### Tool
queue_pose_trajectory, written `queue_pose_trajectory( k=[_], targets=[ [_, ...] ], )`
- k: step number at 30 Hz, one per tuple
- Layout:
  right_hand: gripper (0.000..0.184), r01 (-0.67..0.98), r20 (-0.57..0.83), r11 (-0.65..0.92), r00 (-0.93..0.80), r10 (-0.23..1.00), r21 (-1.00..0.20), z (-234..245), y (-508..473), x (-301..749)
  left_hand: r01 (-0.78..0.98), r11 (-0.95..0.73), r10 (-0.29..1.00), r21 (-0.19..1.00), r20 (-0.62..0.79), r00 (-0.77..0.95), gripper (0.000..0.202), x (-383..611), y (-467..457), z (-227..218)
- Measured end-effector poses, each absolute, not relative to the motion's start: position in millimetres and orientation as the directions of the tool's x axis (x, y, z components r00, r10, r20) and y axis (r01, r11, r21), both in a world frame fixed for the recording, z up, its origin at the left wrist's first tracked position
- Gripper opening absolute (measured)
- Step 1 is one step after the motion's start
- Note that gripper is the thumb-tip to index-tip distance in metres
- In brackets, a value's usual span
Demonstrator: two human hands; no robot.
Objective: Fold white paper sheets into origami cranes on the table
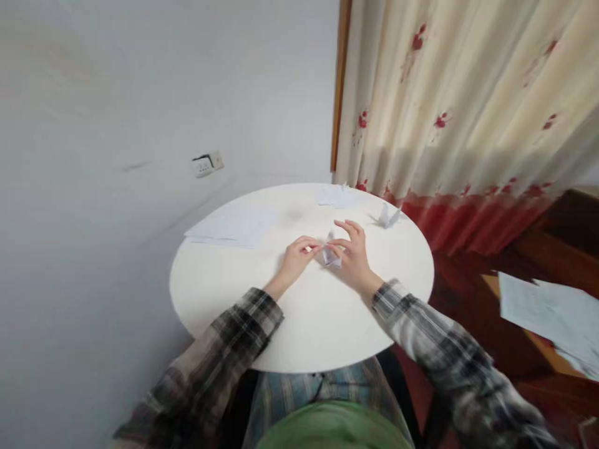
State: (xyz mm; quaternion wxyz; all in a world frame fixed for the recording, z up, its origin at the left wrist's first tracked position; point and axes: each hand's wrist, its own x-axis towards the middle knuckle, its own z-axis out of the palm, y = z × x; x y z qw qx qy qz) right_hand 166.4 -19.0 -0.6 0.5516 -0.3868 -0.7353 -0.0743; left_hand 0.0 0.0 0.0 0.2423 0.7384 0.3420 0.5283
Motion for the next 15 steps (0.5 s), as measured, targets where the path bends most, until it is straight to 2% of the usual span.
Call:
queue_pose_trajectory(
  k=[15],
  targets=[
    [0.008, 0.664, 0.881, 0.690, -0.100, 0.463, -0.288, 1.5, -15.9, 165.6, 0.324, -0.693, 0.711, 0.644, 0.685, 0.159, 0.011, 0.0, -6.3, 5.2]
  ],
)
